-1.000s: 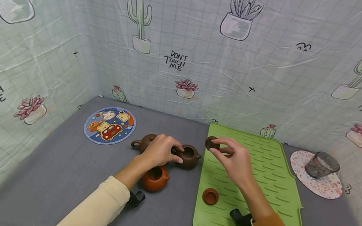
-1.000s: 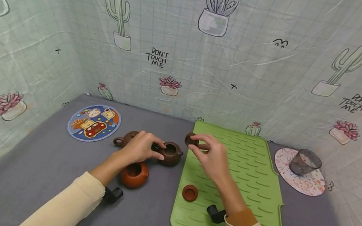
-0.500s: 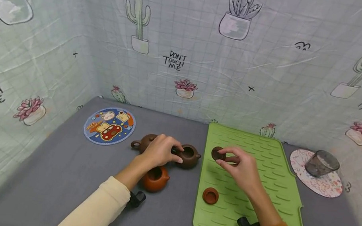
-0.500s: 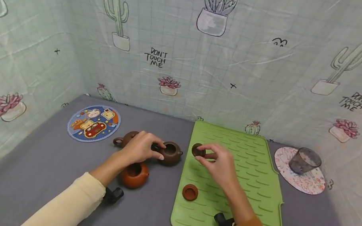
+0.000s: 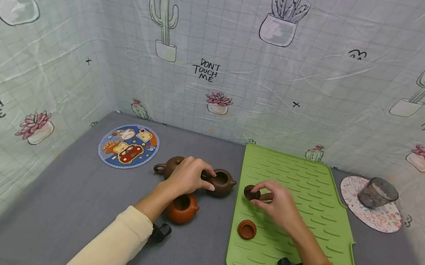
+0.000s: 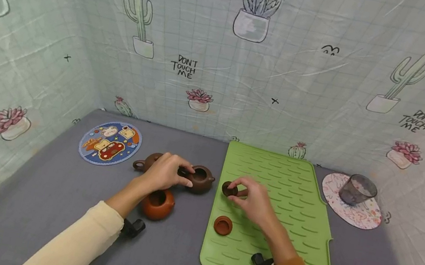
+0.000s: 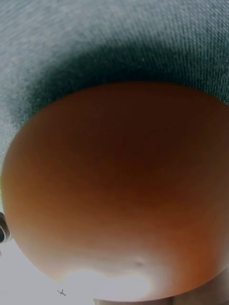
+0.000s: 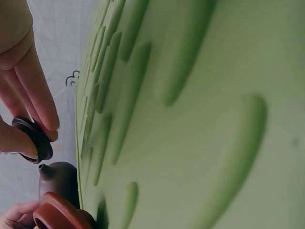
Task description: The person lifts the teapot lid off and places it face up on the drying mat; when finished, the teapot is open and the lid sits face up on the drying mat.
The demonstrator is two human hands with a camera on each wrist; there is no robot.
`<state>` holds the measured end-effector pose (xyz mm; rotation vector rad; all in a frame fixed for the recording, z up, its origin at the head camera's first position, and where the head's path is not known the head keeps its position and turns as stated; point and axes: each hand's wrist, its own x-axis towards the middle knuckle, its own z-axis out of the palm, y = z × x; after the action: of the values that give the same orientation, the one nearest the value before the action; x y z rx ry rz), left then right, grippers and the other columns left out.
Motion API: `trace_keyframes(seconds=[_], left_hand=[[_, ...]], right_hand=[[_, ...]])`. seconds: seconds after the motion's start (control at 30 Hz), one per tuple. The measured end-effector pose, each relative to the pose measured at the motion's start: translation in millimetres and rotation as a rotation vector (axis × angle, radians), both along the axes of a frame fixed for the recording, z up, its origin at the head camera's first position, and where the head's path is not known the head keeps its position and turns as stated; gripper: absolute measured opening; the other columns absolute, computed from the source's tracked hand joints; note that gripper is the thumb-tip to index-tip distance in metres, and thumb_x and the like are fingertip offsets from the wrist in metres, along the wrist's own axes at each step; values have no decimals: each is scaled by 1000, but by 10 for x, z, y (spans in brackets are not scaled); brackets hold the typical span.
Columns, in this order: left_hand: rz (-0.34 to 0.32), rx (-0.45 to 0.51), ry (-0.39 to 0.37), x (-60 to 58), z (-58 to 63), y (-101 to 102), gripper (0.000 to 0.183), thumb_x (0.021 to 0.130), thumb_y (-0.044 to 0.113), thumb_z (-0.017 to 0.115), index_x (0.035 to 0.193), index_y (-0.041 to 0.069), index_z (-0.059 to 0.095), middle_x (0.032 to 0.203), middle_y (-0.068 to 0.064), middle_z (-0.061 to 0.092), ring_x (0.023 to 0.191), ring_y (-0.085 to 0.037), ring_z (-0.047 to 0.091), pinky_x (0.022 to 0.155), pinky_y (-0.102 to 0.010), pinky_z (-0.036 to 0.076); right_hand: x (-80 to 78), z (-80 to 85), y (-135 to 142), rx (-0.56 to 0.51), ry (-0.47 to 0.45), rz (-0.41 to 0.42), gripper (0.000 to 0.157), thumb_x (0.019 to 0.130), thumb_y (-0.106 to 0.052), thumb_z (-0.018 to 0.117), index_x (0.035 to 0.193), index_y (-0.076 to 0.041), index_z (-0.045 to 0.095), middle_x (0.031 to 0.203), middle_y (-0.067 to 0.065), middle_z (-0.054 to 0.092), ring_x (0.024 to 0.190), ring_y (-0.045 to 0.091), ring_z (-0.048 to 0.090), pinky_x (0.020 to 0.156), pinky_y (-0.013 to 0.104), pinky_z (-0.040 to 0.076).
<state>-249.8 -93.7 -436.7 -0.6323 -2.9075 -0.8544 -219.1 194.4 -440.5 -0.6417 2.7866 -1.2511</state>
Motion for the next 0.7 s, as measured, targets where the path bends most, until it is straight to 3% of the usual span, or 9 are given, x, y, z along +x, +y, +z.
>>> trace_keyframes(seconds=[0.17,0.7], left_hand=[[0,-8,-5,-7,0,4,30,77,33,89,103,21,82,107,-2,81,76,-11,67,73,-30,56],[-1,1,-3,-14,-13,-11,28,77,32,89,102,20,83,106,-2,81,58,-6,52,56,-20,36]], right_hand=[[-12,-52,9,33,-56,2,24,85,-1,79,105,-11,70,122,19,69,93,31,77,71,25,61],[-43,-47,-64,181,-21,-12,23,85,-6,81,103,-16,71,122,14,73,92,25,78,78,37,63]])
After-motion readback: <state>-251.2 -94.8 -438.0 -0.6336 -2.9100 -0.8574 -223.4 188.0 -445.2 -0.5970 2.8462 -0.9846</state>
